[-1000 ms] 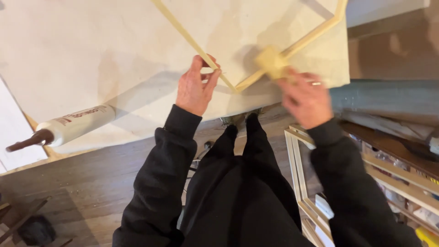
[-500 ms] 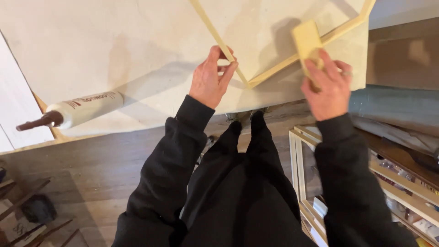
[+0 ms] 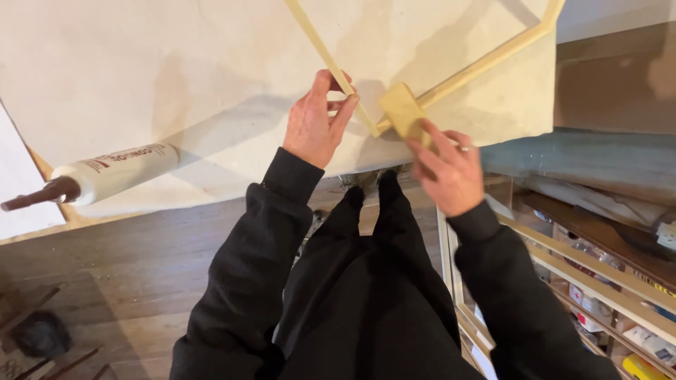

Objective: Sanding the edges and corners of a wooden frame using a sanding block.

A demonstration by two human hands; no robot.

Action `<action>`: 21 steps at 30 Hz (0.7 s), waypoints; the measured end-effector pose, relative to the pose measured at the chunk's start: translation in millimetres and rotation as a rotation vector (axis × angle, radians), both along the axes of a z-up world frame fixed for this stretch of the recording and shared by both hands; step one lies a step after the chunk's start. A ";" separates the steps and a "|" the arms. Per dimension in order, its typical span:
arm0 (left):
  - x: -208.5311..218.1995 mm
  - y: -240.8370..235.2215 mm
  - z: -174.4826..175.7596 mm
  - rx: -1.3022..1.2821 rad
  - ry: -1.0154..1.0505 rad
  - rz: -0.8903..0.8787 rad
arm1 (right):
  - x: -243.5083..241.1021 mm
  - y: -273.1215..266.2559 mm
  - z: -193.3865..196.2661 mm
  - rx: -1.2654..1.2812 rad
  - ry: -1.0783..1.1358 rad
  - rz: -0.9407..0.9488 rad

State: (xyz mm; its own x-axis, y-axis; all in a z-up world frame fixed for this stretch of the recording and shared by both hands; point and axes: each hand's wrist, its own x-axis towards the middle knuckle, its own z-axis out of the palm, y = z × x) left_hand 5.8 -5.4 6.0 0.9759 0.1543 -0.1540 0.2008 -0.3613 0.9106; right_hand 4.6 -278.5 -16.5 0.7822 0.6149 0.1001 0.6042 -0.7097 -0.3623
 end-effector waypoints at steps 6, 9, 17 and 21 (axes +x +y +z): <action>-5.1 4.0 -6.7 0.012 -0.028 -0.027 | -2.4 3.7 -5.4 0.031 -0.039 -0.136; 0.5 -0.1 -7.2 0.028 -0.036 -0.030 | -11.0 7.4 -3.2 -0.005 -0.032 0.005; -1.9 2.6 -6.0 0.020 -0.035 -0.028 | -15.4 19.1 -5.5 0.059 -0.057 -0.064; -1.9 3.9 -9.7 0.055 -0.034 0.009 | -21.4 5.3 -20.7 0.115 -0.092 0.044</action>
State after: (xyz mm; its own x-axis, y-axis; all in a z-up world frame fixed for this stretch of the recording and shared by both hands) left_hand 3.8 -1.5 -3.6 0.9790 0.1704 -0.1115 0.1733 -0.4091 0.8959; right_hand -16.8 -273.2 -37.2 0.7393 0.6285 0.2418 0.6680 -0.6390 -0.3815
